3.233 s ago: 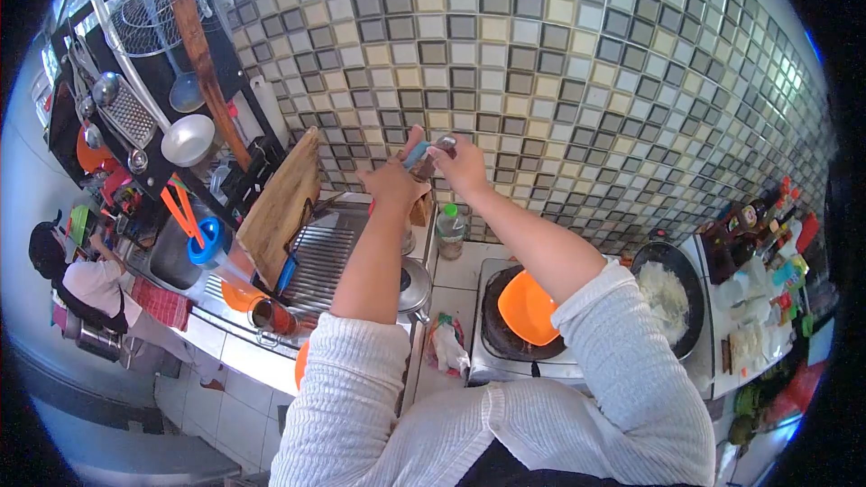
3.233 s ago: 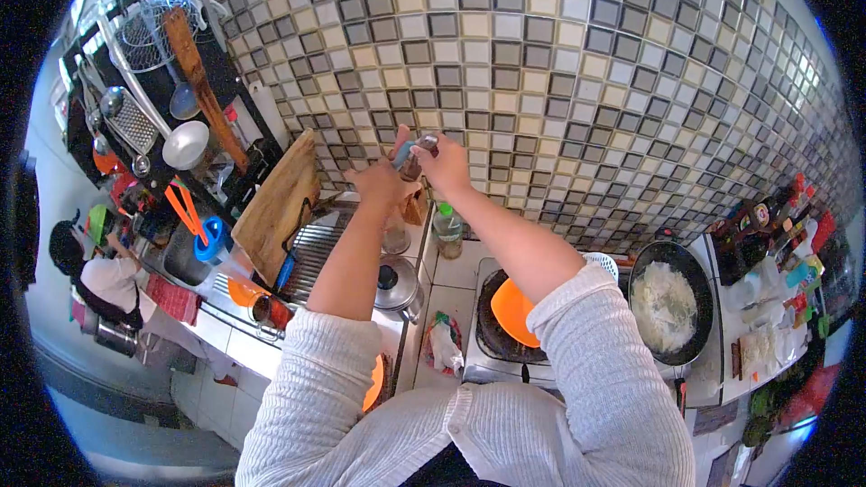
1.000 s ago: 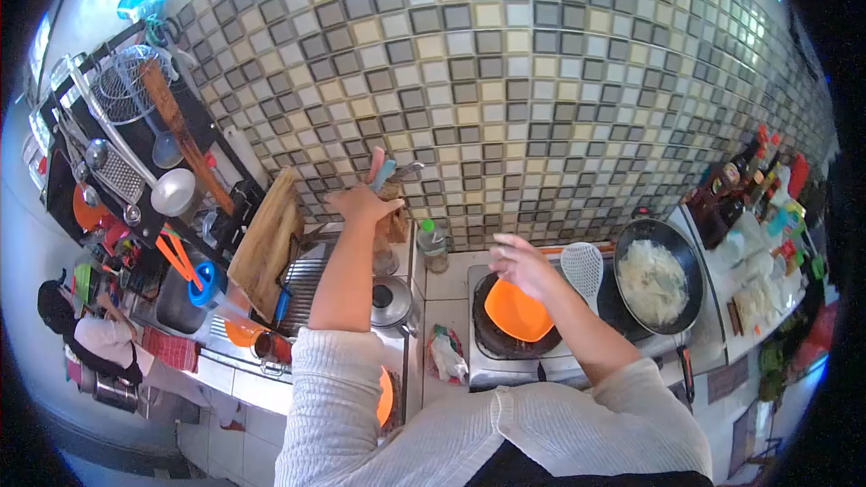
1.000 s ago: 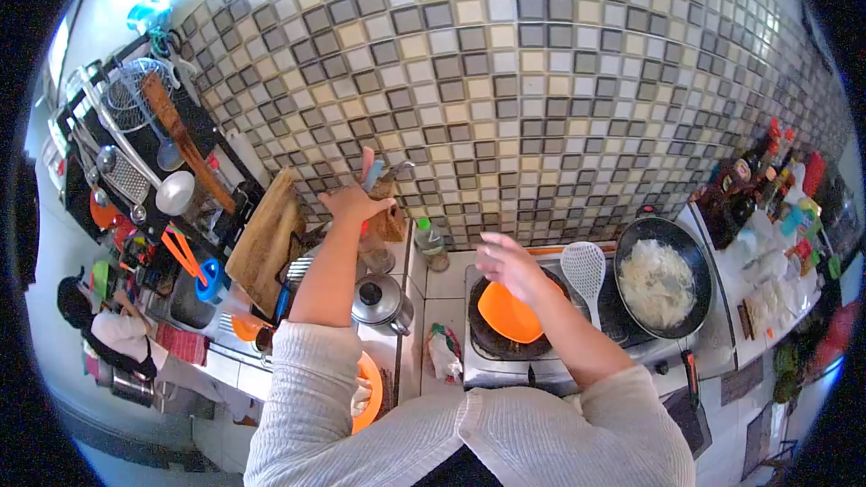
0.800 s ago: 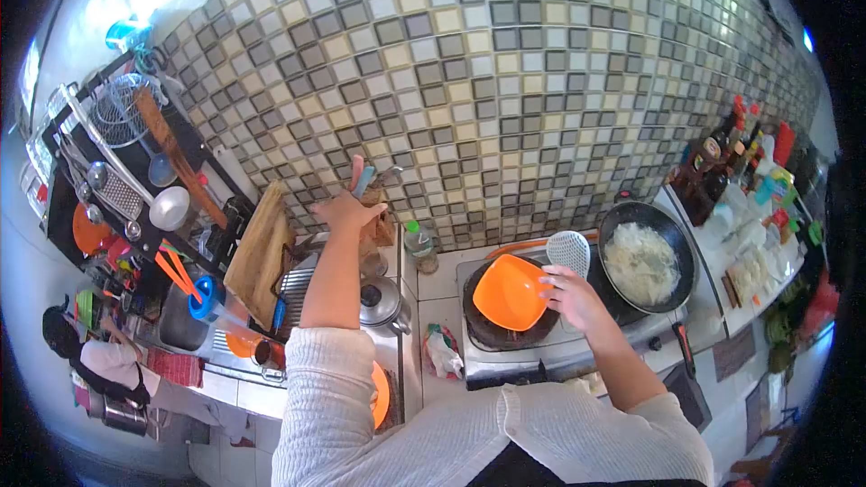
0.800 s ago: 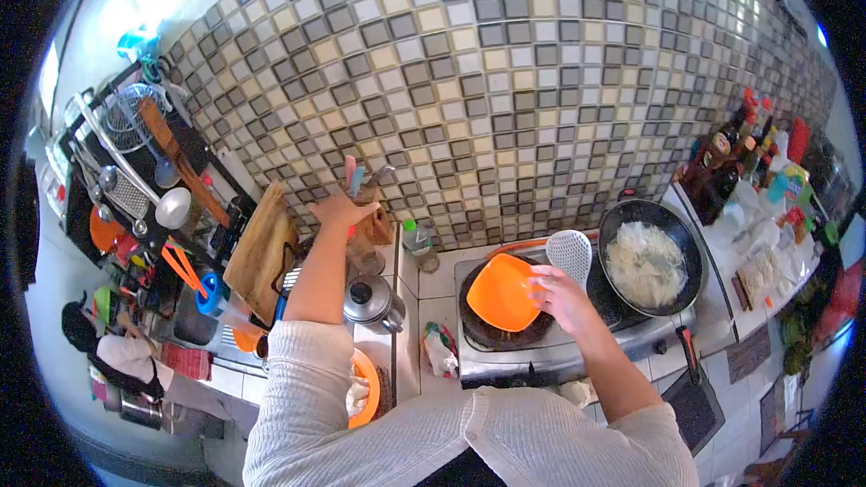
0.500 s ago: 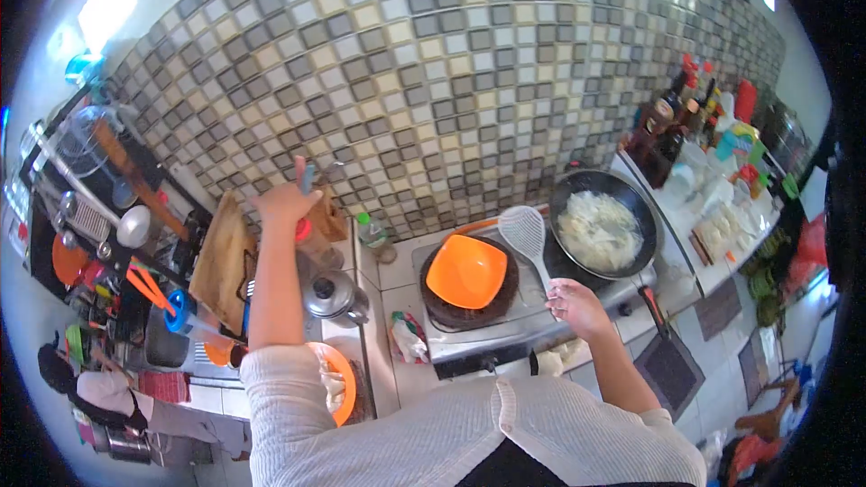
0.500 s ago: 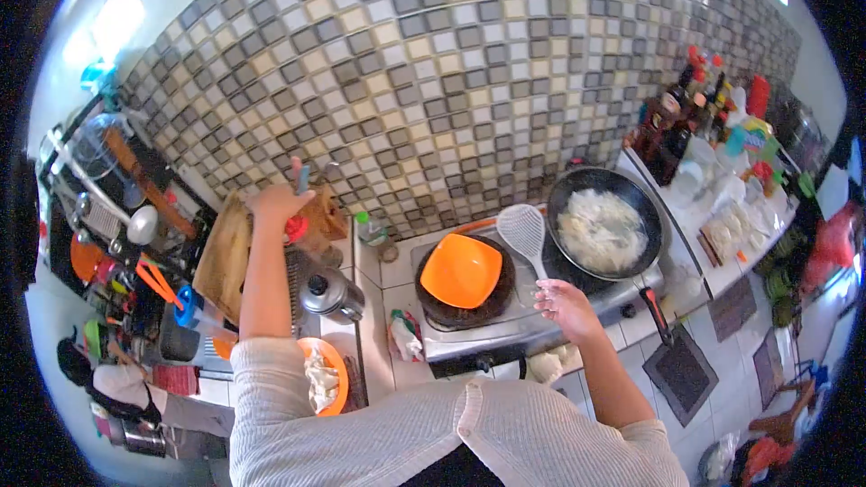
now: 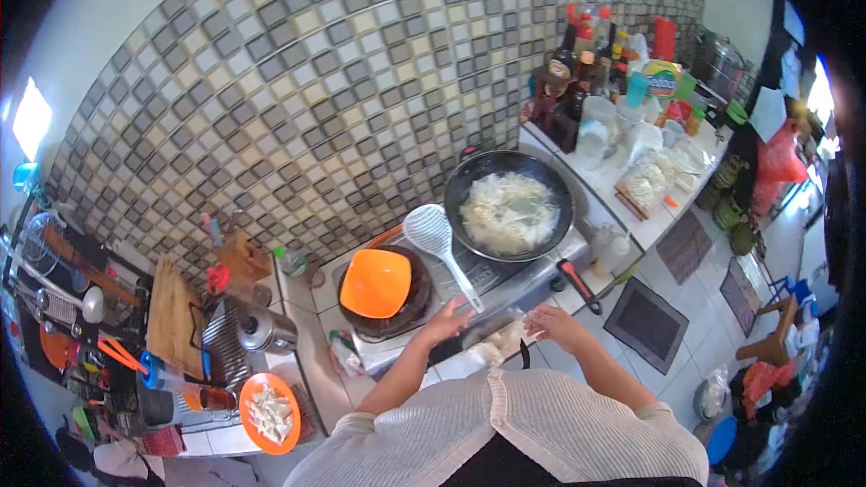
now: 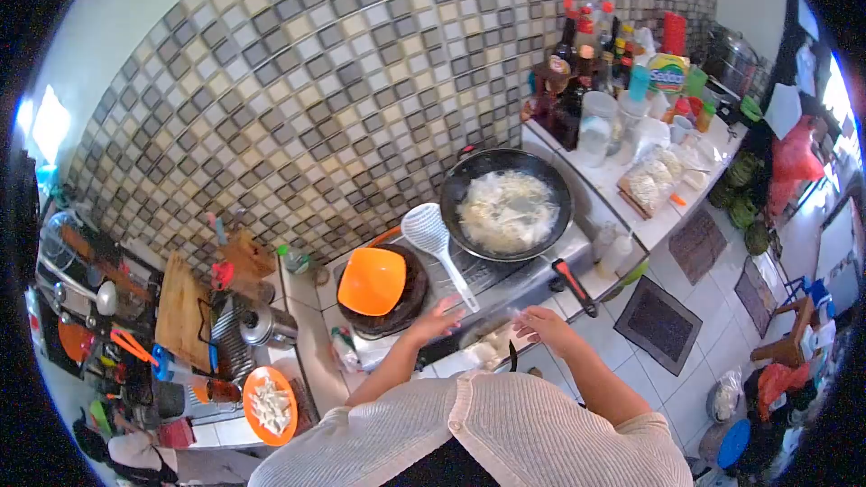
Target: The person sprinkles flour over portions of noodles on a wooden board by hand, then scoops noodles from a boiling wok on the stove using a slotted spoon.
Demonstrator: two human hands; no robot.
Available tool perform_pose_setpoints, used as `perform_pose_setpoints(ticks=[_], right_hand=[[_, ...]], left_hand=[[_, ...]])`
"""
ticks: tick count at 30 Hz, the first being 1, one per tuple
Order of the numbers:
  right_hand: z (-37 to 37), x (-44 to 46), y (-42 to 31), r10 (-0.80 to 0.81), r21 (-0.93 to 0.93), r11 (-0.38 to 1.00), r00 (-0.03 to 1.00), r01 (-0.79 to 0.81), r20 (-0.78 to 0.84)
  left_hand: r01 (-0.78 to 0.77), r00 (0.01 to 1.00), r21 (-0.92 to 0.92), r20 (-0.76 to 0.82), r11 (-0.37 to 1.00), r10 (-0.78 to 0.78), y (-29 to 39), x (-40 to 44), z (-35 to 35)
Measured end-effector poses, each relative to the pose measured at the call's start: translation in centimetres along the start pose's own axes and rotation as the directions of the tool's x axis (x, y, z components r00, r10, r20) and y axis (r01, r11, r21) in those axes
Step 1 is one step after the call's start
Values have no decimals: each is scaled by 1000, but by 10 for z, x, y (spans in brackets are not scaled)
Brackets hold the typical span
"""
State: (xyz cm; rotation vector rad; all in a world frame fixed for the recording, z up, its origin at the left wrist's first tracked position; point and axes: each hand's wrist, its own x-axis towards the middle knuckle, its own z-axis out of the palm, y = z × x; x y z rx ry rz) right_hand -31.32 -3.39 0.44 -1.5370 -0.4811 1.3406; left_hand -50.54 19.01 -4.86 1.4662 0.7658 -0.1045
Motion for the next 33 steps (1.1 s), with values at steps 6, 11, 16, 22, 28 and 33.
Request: perform_pose_setpoints(ticks=[6,11,16,22,28,33], right_hand=[[-74,-34,15,-27,-77,997,1000,26,-14],[-116,-75,28,-43,-174,983,998,50,43],[-146,-102,44,-48,-355,931,993,85,112],[-181,-129,28,-151,-538,818,979,203,139],[-198,-126,-14,-138,-621,759,980,197,143],[-173,-108,-52,-474,-458,769,879,445,57]], left_hand=[[4,913,704,-291,710,284,-2,77,27],[140,920,669,-361,730,155,10,93,38],[-26,606,807,-457,590,651,2,98,40],[-89,432,758,-555,646,711,74,55,60],[-350,365,739,-459,576,810,118,48,102],[-734,390,585,-55,346,919,153,32,190]])
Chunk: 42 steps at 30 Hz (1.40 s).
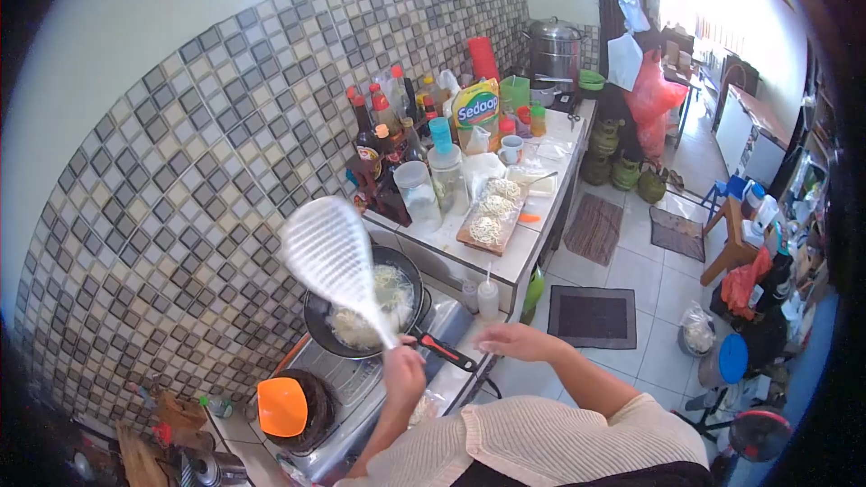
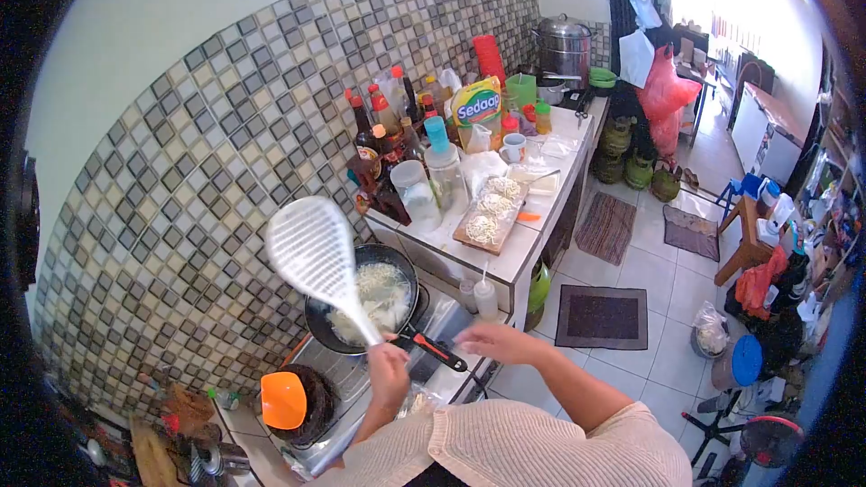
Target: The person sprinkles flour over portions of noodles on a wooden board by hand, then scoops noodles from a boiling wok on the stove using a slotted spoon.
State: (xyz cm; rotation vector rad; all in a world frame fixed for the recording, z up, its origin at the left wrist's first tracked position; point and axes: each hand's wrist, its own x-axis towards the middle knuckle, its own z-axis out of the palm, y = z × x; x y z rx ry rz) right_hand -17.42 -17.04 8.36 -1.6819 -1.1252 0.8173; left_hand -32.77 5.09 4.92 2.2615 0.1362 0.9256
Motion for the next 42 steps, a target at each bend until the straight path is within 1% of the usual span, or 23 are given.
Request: perform_pose_setpoints(ticks=[1,2,3,4,7,8,9,10,12,14,16,18,19,20,22,24,27,30,32,34,38,41,42], right_hand=[[3,4,-2,1,-5,1000,1000,-1,-1],[7,7,-3,70,218,974,997,-65,-14],[9,9,-3,138,429,896,990,-119,-14],[11,8,-2,138,420,900,990,-115,-23],[15,0,7,219,709,705,959,-28,-179],[14,-4,20,218,704,710,957,-21,-192],[11,-8,26,249,820,570,937,63,-245],[8,-13,31,287,899,410,913,156,-289],[0,-31,32,311,905,386,898,178,-310],[-2,-46,29,369,806,490,759,331,-536],[-8,-63,28,347,774,530,744,347,-571],[-14,-77,22,328,703,630,708,329,-625],[-16,-80,14,325,671,635,655,383,-682],[-20,-84,10,328,667,636,647,388,-689],[-28,-96,1,295,605,606,560,517,-774],[-36,-109,-12,266,557,635,526,535,-808],[-44,-128,-16,302,491,631,392,601,-869],[-51,-146,-4,236,451,635,399,627,-886],[-47,-148,-14,260,446,620,366,646,-893],[-40,-151,-16,175,364,641,333,676,-927],[-8,-144,-48,218,374,552,304,745,-927],[19,-134,-57,284,442,529,339,724,-897],[31,-130,-56,315,492,544,378,680,-871]], left_hand=[[69,997,-137,34,988,-65,0,-6,18],[139,990,-270,76,953,-123,-1,-11,33],[191,967,-232,211,954,-143,33,2,22],[169,958,-293,273,941,-87,15,-10,36],[140,941,-315,338,939,-27,45,-3,28],[226,901,-311,426,923,-77,58,-1,21],[312,850,-297,512,902,-125,64,1,18],[306,849,-304,515,902,-114,64,3,18],[274,699,-210,713,938,-45,64,6,17],[274,672,-208,740,939,-33,65,8,20],[249,609,-170,793,953,-18,57,7,30],[218,590,-172,807,961,11,54,8,38],[193,574,-167,818,967,27,53,9,41],[188,568,-172,822,967,36,51,10,44],[131,596,-240,794,962,117,46,12,47],[145,617,-254,779,956,113,46,13,43],[167,640,-262,762,951,98,41,14,35],[159,674,-284,731,946,106,28,5,30],[134,678,-246,729,960,92,23,2,24],[177,719,-299,690,938,84,26,-5,14],[257,699,-306,714,917,42,21,-18,-12],[341,711,-345,704,874,1,14,-31,-35],[386,709,-357,705,850,-26,11,-37,-44]])
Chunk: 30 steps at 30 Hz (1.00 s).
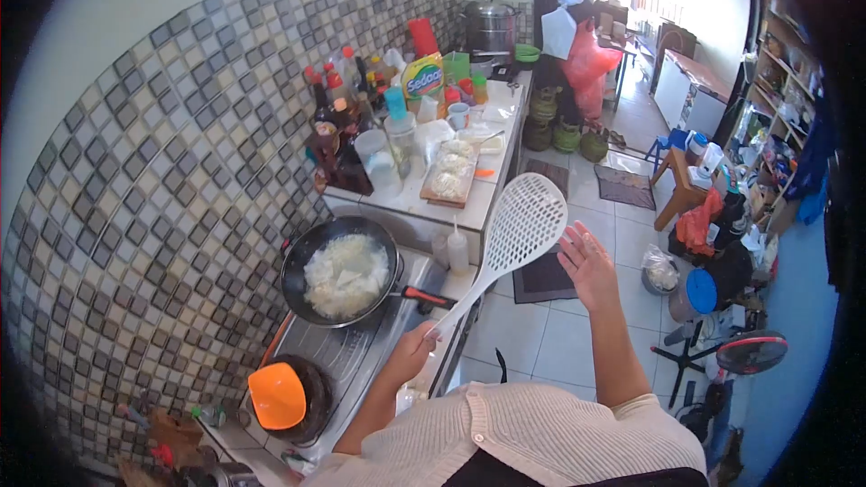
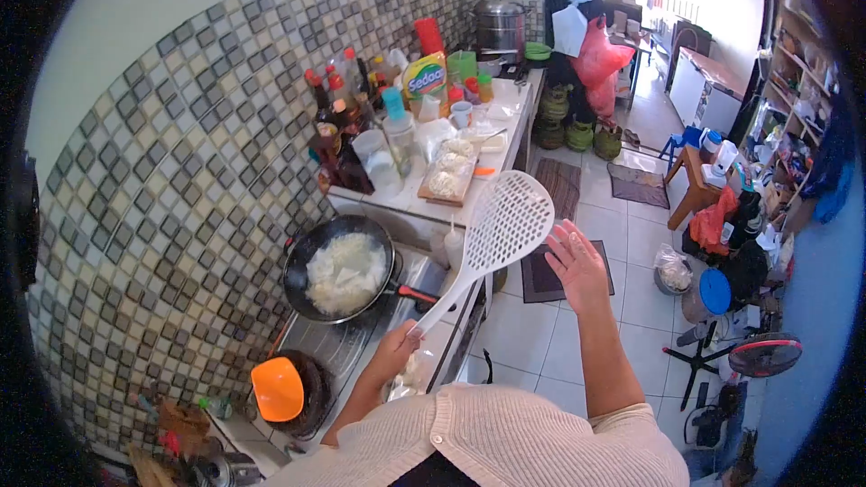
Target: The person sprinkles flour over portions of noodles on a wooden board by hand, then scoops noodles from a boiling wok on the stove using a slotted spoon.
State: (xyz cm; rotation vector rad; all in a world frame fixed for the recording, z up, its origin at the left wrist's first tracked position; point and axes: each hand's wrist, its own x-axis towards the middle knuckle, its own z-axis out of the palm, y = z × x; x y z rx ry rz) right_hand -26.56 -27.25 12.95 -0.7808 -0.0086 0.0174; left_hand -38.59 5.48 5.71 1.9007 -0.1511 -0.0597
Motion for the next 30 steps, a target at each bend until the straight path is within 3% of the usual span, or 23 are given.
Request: perform_pose_setpoints(ticks=[4,6,10,12,14,15,19,22,24,26,28,30], right_hand=[[15,-28,35,117,-167,981,989,-101,94],[30,-42,51,176,-184,971,978,-154,109],[61,-69,82,170,-374,925,953,-67,249],[78,-81,92,312,-97,950,903,-297,294],[94,-90,97,398,-18,908,849,-418,347],[99,-94,101,459,56,851,793,-521,401],[115,-100,124,528,5,813,741,-582,414],[115,-103,154,495,-111,860,760,-499,422],[115,-109,174,442,-159,895,784,-416,436],[117,-116,193,504,-160,861,766,-484,398],[117,-127,208,607,-253,791,664,-556,436],[128,-148,217,662,-300,748,634,-592,399]], left_hand=[[61,997,-148,-45,987,-68,-15,-45,-11],[161,964,-335,-147,928,-221,-26,-71,-12],[149,950,-447,-184,882,-254,-33,-120,-28],[146,932,-499,-219,854,-288,-36,-138,-34],[80,929,-542,-264,836,-260,-40,-157,-42],[60,927,-536,-283,842,-247,-42,-165,-45],[24,885,-537,-381,843,-268,-45,-192,-56],[26,862,-527,-419,850,-286,-45,-210,-64],[45,889,-447,-390,893,-241,-43,-217,-65],[69,898,-438,-365,896,-247,-39,-223,-63],[32,941,-377,-299,926,-155,-36,-223,-57],[26,944,-410,-290,912,-157,-46,-223,-49]])
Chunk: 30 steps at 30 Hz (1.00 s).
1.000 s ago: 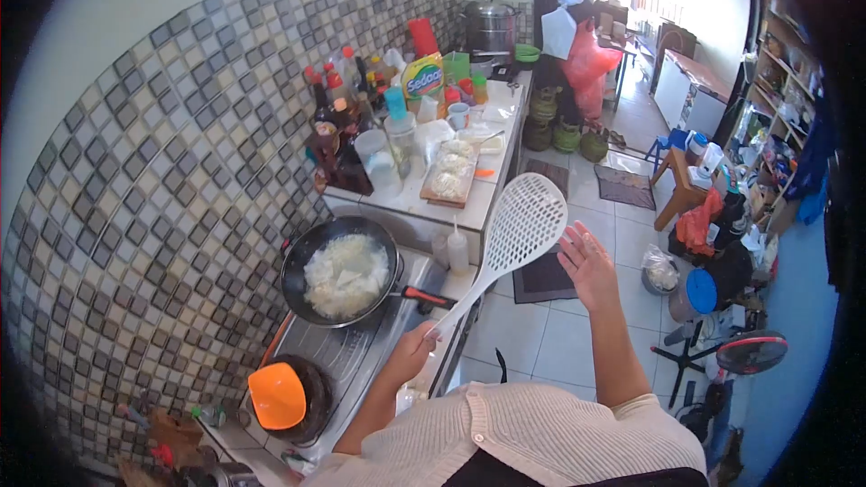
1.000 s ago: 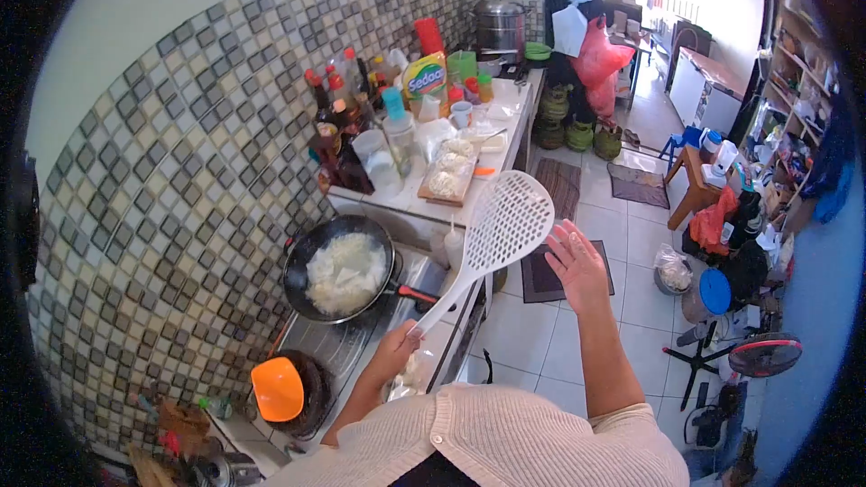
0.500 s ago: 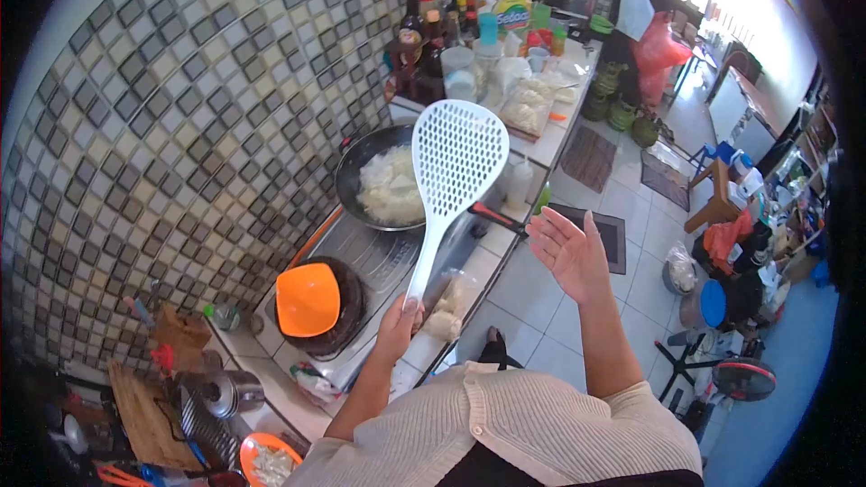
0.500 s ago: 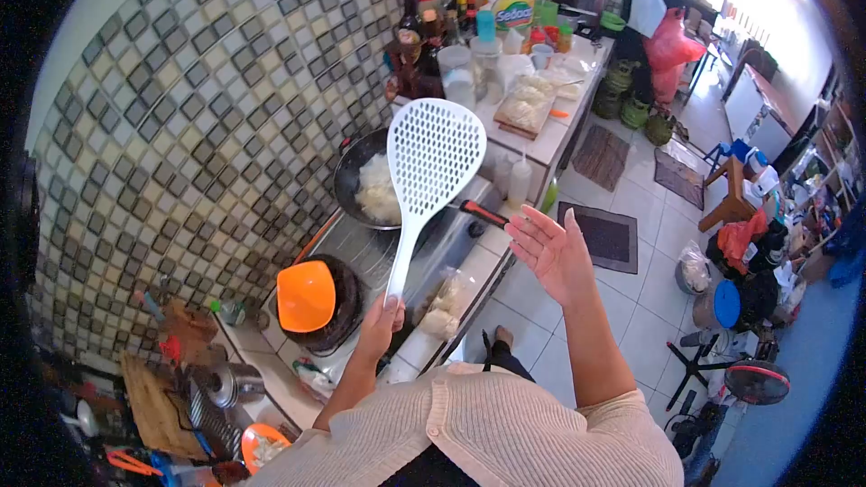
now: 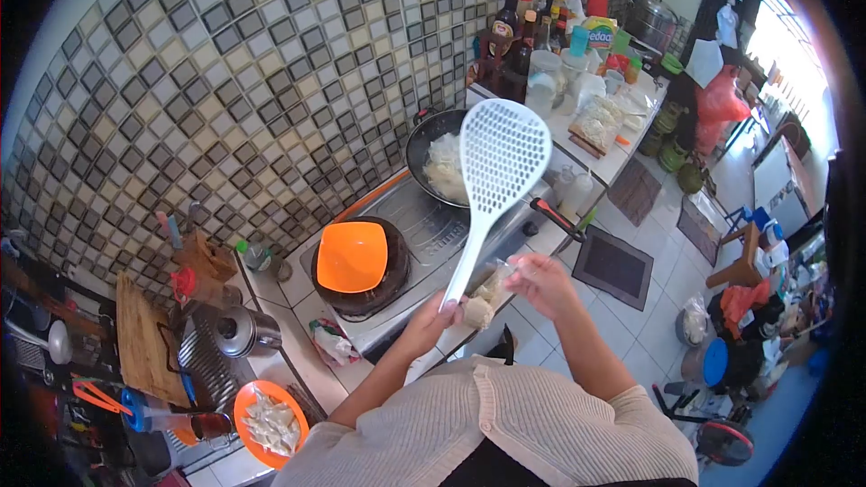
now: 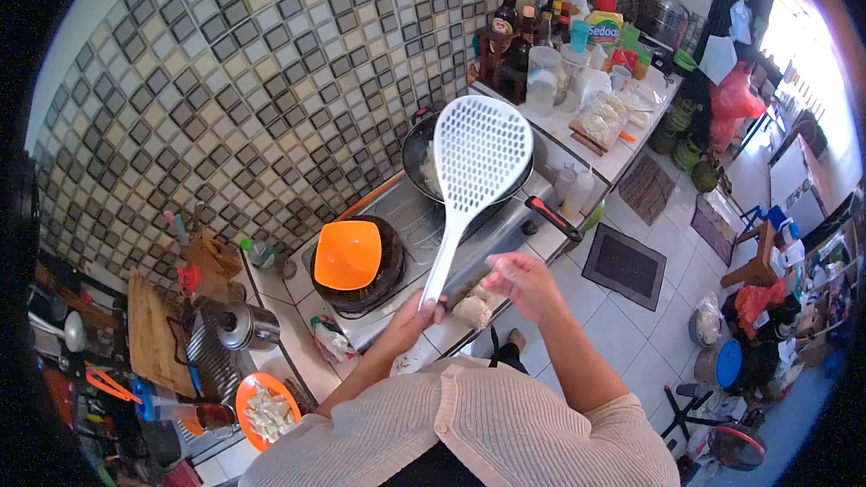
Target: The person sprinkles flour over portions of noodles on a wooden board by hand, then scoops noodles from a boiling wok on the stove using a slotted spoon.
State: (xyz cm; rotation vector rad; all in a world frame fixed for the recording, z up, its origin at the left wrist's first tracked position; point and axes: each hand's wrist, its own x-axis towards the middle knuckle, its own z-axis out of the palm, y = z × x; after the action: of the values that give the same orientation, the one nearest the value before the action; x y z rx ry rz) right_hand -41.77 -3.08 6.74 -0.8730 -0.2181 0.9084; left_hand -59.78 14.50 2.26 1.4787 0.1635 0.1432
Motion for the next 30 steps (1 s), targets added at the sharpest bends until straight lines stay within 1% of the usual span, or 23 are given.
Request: perform_pose_setpoints(ticks=[2,3,4,5,6,7,9,10,11,12,13,14,16,17,19,20,22,23,25,26,28,29,30], right_hand=[[19,-7,10,104,-109,989,994,-100,31],[20,-7,16,90,-159,983,996,-87,12],[9,-4,23,91,-162,983,996,-89,8],[-5,1,32,60,-254,966,997,-47,44],[-1,1,31,30,-340,940,996,0,83],[5,-2,31,28,-341,940,996,1,79],[22,-9,30,-98,-513,851,994,111,52],[14,-9,34,-105,-516,849,993,115,48],[-1,-8,45,-76,-580,805,991,128,113],[2,-9,43,-40,-639,755,984,145,175],[14,-17,37,-139,-701,667,967,252,215],[11,-16,39,-143,-701,667,967,252,211],[4,-16,44,-70,-705,698,992,126,109],[1,-16,45,-77,-701,701,992,128,103],[-4,-18,41,-200,-653,731,977,199,74],[-9,-18,38,-210,-649,734,976,200,63],[-16,-18,29,-239,-479,862,966,166,-95],[-16,-23,21,-253,-417,897,943,145,-218],[-40,-34,14,-253,-392,910,930,135,-267],[-52,-42,12,-237,-372,920,927,119,-289],[-67,-62,8,-264,-333,933,893,140,-365],[-74,-75,3,-301,-378,915,862,141,-407],[-81,-87,0,-336,-424,895,831,136,-443]], left_hand=[[-46,998,7,36,999,46,-6,2,7],[-49,998,40,50,998,47,-5,2,8],[-49,998,34,51,998,47,1,2,11],[-54,996,62,73,997,50,8,3,16],[-61,994,91,96,994,52,11,3,19],[-5,994,112,108,994,-7,9,5,21],[-29,993,113,121,993,15,7,9,26],[-50,991,115,129,992,35,7,12,29],[-54,990,113,136,992,39,6,15,31],[-62,992,208,122,976,37,6,18,32],[-66,994,302,108,951,35,5,20,34],[-68,993,302,113,951,35,5,23,35],[-58,983,564,177,824,-52,5,27,38],[-62,981,567,186,821,-55,6,28,40],[-64,968,612,231,788,-101,7,32,43],[-70,964,615,244,786,-105,2,35,43],[-65,972,516,227,854,-63,-16,40,40],[-74,964,518,255,852,-71,-22,44,38],[42,952,512,241,858,-190,-30,51,33],[29,940,516,278,856,-199,-34,55,33],[-31,981,429,187,903,-55,-39,62,33],[47,978,402,170,914,-125,-39,68,31],[45,971,402,197,915,-134,-39,74,31]])
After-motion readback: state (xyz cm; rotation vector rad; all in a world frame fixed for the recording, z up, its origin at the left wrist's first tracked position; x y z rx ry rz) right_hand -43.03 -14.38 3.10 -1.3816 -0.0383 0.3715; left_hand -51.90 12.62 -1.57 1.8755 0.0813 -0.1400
